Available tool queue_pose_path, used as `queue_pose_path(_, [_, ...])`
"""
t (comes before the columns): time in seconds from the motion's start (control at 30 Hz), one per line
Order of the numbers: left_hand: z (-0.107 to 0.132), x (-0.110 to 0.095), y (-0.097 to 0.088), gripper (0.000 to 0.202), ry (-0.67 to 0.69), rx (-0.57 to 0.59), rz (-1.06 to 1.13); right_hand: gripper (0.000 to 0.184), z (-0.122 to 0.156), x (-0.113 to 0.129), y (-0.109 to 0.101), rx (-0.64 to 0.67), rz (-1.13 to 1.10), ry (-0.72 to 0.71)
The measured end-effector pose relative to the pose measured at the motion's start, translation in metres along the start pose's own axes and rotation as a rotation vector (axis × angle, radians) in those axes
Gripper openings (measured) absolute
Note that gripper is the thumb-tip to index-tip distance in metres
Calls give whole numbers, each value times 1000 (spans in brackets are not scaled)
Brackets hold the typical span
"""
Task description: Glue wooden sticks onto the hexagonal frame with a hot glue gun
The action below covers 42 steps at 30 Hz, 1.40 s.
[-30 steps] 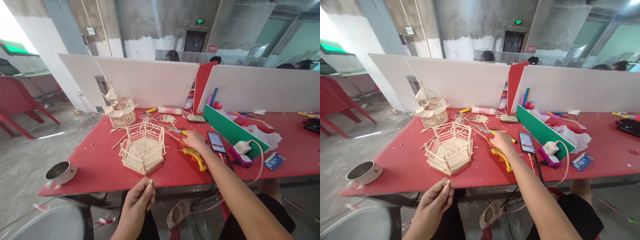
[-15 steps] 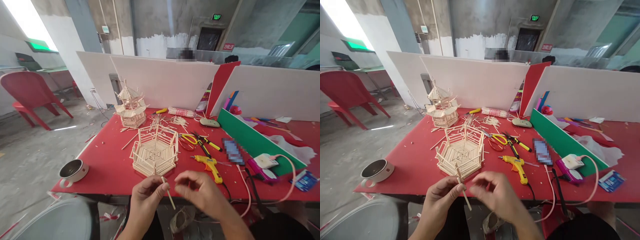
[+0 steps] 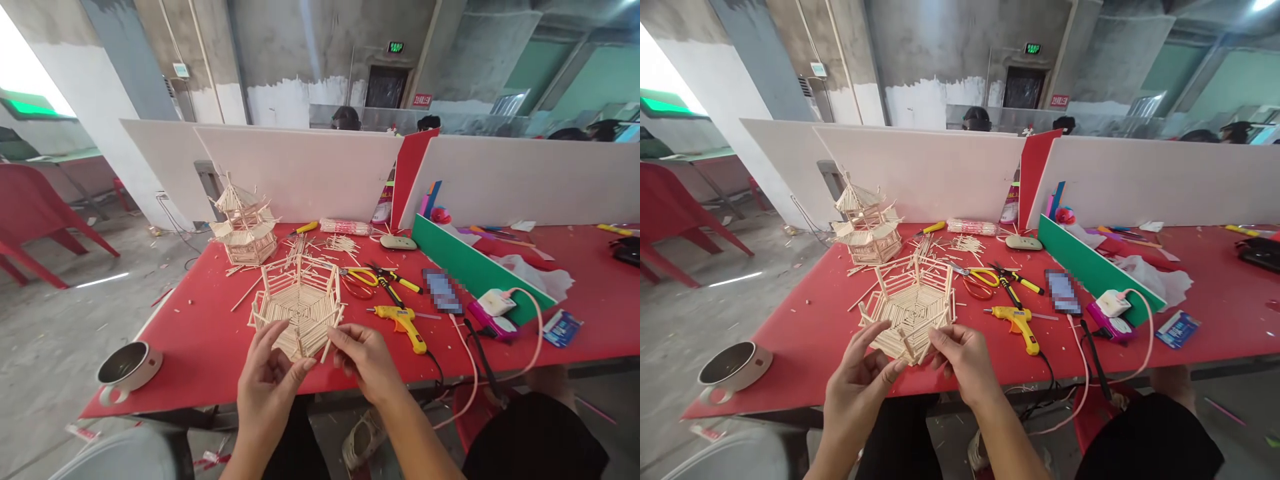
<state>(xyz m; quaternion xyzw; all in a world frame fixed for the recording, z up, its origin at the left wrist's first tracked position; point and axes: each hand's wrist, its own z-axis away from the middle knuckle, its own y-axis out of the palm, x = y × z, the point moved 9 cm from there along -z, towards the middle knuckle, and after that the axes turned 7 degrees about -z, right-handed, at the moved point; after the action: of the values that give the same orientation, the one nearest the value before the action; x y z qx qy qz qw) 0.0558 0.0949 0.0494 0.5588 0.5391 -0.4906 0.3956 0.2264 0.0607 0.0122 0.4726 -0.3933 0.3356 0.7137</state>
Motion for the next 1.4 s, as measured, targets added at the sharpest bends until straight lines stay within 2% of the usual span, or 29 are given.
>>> queue_pose_path(0.13, [-14, 0, 6, 62, -15, 109, -113, 46, -14, -5, 3, -73, -118, 27])
queue_pose_path(0.23, [-19, 3, 10, 56, -40, 171, -168, 46, -14, -9, 2, -176, -185, 14])
queue_pose_path(0.33, [-22, 4, 11, 50, -36, 189, -206, 46, -13, -14, 4, -210, -220, 24])
queue_pose_path(0.67, [-30, 3, 7, 28, 68, 141, -267, 45, -19, -17, 8, -213, -143, 14])
queue_pose_path(0.97, [-32, 8, 5, 27, 37, 115, -216, 45, -22, -13, 8, -234, -102, -56])
queue_pose_path(1.4, [-33, 7, 3, 20, 50, 71, -315, 46, -22, -12, 9, -265, -98, -58])
